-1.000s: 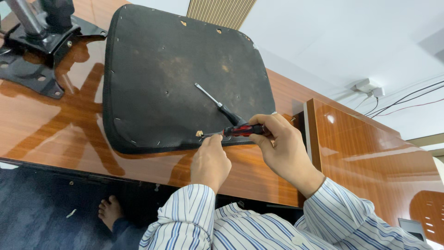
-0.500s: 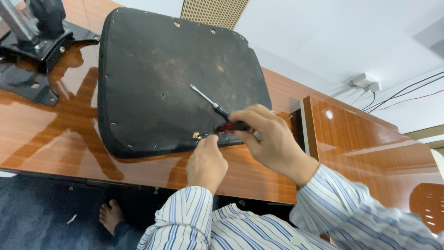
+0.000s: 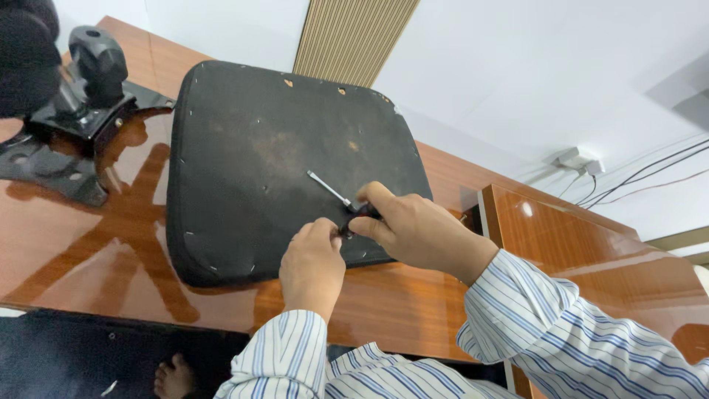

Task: The person uses a screwdriver to tighten screws into the underside of a black chair seat placed on a wooden table. The person repeatedly positions and turns the screwdriver to secure fasteners at multiple locations on the seat base.

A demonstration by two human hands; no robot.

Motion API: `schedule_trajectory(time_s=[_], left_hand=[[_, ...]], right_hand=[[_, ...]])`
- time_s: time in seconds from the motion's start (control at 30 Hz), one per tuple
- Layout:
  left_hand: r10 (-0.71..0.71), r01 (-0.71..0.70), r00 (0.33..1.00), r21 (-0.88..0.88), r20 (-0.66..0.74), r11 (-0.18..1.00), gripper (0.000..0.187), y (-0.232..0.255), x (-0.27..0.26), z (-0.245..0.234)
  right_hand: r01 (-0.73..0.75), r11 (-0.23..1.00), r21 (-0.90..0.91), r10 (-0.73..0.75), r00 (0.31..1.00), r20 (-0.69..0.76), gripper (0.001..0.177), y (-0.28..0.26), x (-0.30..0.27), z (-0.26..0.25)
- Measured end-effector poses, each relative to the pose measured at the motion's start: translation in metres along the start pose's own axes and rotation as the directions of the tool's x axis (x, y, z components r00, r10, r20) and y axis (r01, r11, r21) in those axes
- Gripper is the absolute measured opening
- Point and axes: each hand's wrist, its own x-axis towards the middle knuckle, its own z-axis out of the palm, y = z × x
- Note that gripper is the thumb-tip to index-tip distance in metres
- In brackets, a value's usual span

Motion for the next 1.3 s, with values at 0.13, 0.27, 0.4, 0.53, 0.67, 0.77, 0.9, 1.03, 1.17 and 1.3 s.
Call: schedule_trajectory(time_s=[0.13, 0.27, 0.4, 0.53, 0.67, 0.77, 0.9, 1.03, 1.17, 1.3], left_hand=[[0.155, -0.155, 0.988, -0.118, -0.011, 0.981, 0.029, 0.006, 0.006, -0.011], [0.030, -0.001, 0.981, -0.150, 0.190, 0.989, 0.021, 0.015, 0.009, -0.021], [0.009, 0.010, 0.984, -0.106, 0.178, 0.994, 0.024, 0.019, 0.009, -0.032], [-0.001, 0.011, 0.983, -0.051, 0.185, 0.999, 0.026, 0.024, 0.007, -0.032], [0.058, -0.061, 0.988, 0.015, 0.144, 0.998, 0.025, 0.028, 0.006, -0.029], [0.076, -0.065, 0.979, -0.062, 0.190, 0.996, 0.023, 0.030, 0.007, -0.027], [0.084, -0.053, 0.979, -0.170, 0.184, 0.984, 0.026, 0.031, 0.008, -0.034], [0.030, -0.005, 0.976, -0.113, 0.215, 0.994, 0.027, 0.028, 0.009, -0.037], [0.013, 0.000, 0.982, -0.070, 0.188, 0.998, 0.026, 0.031, 0.006, -0.033], [0.039, -0.023, 0.988, -0.109, 0.148, 0.994, 0.026, 0.034, 0.010, -0.030]], right_hand=[[0.198, 0.979, 0.038, -0.195, 0.978, -0.072, 0.019, 0.002, 0.005, -0.001], [0.275, 0.960, -0.055, -0.276, 0.961, -0.019, 0.010, 0.003, 0.006, 0.003], [0.227, 0.973, -0.038, -0.227, 0.974, 0.005, 0.013, -0.002, 0.003, 0.005], [0.306, 0.951, 0.036, -0.306, 0.952, -0.022, 0.031, -0.008, 0.006, -0.009], [-0.036, 0.997, -0.062, 0.042, 0.994, 0.103, 0.035, -0.011, 0.012, -0.017], [-0.011, 1.000, -0.008, 0.012, 0.995, 0.100, 0.027, -0.004, 0.013, -0.008], [0.291, 0.957, 0.024, -0.289, 0.956, -0.059, 0.015, 0.007, 0.014, 0.003], [0.226, 0.970, 0.090, -0.227, 0.974, -0.001, 0.024, 0.018, 0.009, 0.005], [0.045, 0.983, 0.177, -0.042, 0.999, -0.019, 0.033, 0.011, 0.012, -0.001], [0.107, 0.981, -0.162, -0.119, 0.991, -0.068, 0.032, 0.003, 0.017, 0.006]])
